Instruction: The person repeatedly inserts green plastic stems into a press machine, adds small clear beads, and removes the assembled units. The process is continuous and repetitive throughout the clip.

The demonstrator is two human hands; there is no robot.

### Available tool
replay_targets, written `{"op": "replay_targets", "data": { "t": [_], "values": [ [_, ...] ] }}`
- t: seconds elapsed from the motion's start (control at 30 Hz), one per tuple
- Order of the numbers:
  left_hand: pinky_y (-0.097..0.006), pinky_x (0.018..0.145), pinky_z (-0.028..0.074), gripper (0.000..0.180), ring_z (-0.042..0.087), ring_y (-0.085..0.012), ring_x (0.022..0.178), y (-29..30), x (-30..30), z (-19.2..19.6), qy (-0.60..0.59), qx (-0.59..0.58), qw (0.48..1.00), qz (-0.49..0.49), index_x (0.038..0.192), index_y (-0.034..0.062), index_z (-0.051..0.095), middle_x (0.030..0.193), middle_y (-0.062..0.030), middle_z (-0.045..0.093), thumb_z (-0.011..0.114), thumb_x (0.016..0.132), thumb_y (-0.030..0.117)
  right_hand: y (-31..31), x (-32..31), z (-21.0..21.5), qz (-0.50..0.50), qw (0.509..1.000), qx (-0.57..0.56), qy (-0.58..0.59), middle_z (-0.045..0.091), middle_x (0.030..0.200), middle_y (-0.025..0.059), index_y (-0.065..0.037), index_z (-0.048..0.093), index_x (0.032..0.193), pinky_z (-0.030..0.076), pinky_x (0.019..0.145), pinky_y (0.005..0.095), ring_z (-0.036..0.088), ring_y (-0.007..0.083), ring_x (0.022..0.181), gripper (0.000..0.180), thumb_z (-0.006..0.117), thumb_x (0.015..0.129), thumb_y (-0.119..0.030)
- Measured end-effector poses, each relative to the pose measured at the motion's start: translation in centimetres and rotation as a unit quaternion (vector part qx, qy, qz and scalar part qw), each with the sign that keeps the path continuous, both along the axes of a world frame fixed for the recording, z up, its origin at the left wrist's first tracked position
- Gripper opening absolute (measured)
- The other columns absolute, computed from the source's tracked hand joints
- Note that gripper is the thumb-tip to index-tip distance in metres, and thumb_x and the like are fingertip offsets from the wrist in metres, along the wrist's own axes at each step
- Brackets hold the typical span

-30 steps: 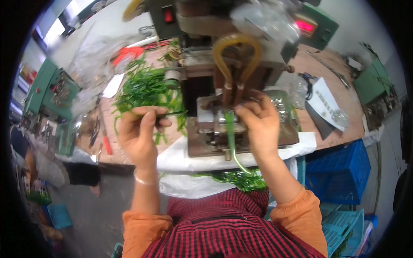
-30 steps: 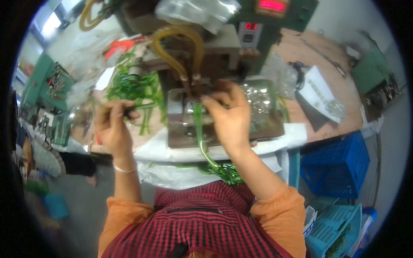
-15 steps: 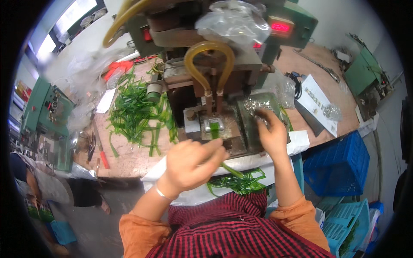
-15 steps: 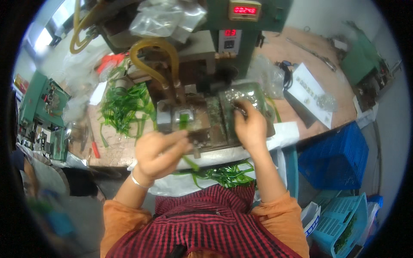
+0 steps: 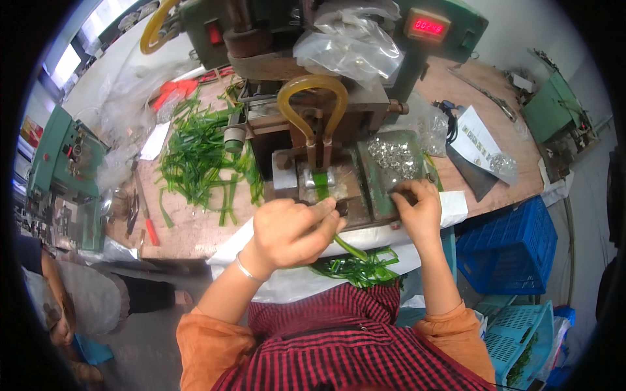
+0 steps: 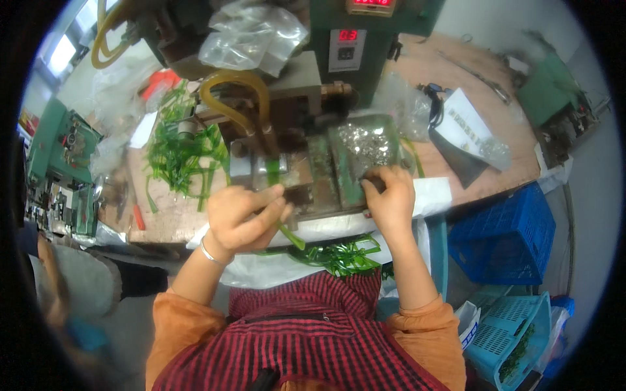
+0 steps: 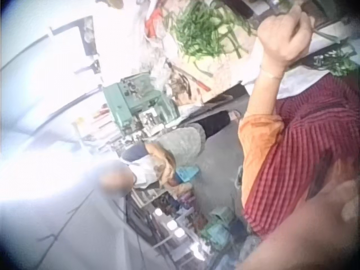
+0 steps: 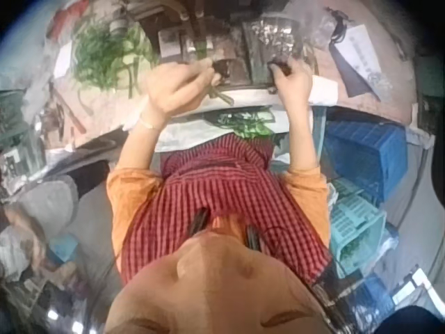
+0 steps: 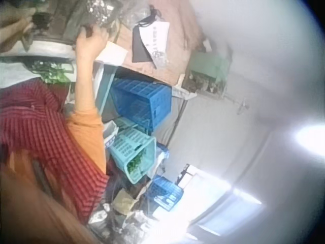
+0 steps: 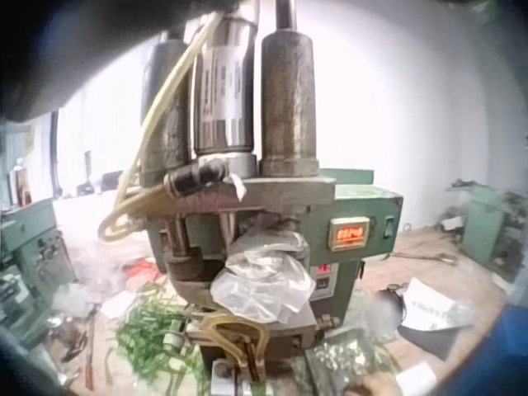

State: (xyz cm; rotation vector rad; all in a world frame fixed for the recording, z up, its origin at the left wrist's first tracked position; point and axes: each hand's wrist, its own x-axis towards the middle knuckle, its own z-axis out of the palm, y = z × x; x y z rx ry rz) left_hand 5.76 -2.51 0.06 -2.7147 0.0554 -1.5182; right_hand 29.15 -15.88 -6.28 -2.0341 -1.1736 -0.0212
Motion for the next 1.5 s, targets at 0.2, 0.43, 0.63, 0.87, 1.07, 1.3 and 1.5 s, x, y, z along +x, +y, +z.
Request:
{"op": "replay_targets", "data": {
  "t": [0.2, 0.43, 0.63, 0.87, 1.07, 1.3, 1.5],
  "values": [
    [-0.027, 0.048, 0.041, 0.028, 0.056, -0.0128, 0.056, -3.1, -1.6, -0.9, -0.011, -0.14, 0.99, 0.028, 0.1, 0.0075, 0.073, 0.11, -0.0093, 0.072, 0.08, 0.073, 0.009, 1.1, -1.5, -0.1, -0.062, 0.989, -0.07, -0.116, 0.063, 0.089, 0.0116, -0.005, 0.072, 0.087, 0.047, 0.079, 0.0464, 0.059, 0.0342, 0.092, 0.014, 0.074, 0.076, -0.014],
    [-0.031, 0.067, 0.048, 0.02, 0.061, -0.021, 0.076, -2.6, -12.7, 2.1, -0.132, -0.137, 0.922, 0.338, 0.094, 0.0015, 0.071, 0.093, -0.0096, 0.07, 0.073, 0.077, -0.008, 0.3, -0.7, -0.9, -0.062, 0.985, 0.089, 0.136, 0.071, 0.087, 0.0101, 0.001, 0.069, 0.099, 0.053, 0.074, 0.0295, 0.068, 0.0167, 0.08, 0.014, 0.068, 0.086, -0.006],
    [-0.039, 0.081, 0.047, 0.012, 0.058, -0.0275, 0.091, 7.9, -10.3, -1.8, 0.109, -0.153, 0.899, 0.395, 0.085, 0.0038, 0.071, 0.092, -0.0092, 0.062, 0.071, 0.073, 0.002, 4.1, -3.0, 1.5, 0.014, 0.973, 0.151, 0.173, 0.072, 0.091, 0.0121, 0.001, 0.069, 0.098, 0.053, 0.081, 0.0299, 0.069, 0.0196, 0.085, 0.014, 0.068, 0.085, -0.005],
    [-0.042, 0.073, 0.046, 0.006, 0.056, -0.0318, 0.086, 12.7, -9.5, -11.1, 0.202, -0.166, 0.852, 0.453, 0.074, 0.0052, 0.067, 0.088, -0.0121, 0.057, 0.063, 0.071, 0.002, 0.7, -0.7, -2.6, -0.036, 0.986, 0.158, 0.049, 0.07, 0.093, 0.0126, -0.001, 0.07, 0.096, 0.051, 0.079, 0.0332, 0.066, 0.0236, 0.085, 0.014, 0.067, 0.083, -0.003],
    [-0.035, 0.069, 0.051, 0.01, 0.064, -0.0261, 0.077, 9.9, -14.2, -6.9, 0.067, -0.304, 0.846, 0.433, 0.09, 0.0023, 0.068, 0.087, -0.0108, 0.066, 0.069, 0.08, 0.003, -6.5, 0.5, -1.7, -0.109, 0.978, 0.143, 0.107, 0.071, 0.099, 0.0089, 0.003, 0.07, 0.101, 0.05, 0.086, 0.0304, 0.065, 0.0161, 0.091, 0.013, 0.064, 0.089, 0.001],
    [-0.025, 0.061, 0.05, 0.01, 0.064, -0.0113, 0.069, 9.0, -10.5, -6.2, -0.121, -0.523, 0.818, 0.207, 0.096, -0.0018, 0.062, 0.081, -0.0078, 0.068, 0.065, 0.094, 0.008, 2.4, -5.0, 6.7, 0.152, 0.949, 0.19, 0.199, 0.071, 0.095, 0.0097, 0.002, 0.069, 0.101, 0.051, 0.084, 0.0278, 0.066, 0.0159, 0.091, 0.016, 0.068, 0.085, 0.003],
    [-0.023, 0.058, 0.048, 0.011, 0.063, -0.0091, 0.065, 5.6, -9.0, -7.6, -0.17, -0.561, 0.79, 0.18, 0.091, -0.0016, 0.062, 0.077, -0.0051, 0.067, 0.067, 0.093, 0.008, 7.8, -8.4, 6.4, 0.166, 0.898, 0.228, 0.339, 0.065, 0.103, 0.0085, 0.005, 0.057, 0.112, 0.049, 0.082, 0.026, 0.062, 0.0136, 0.087, 0.03, 0.067, 0.084, 0.005]
  ]
}}
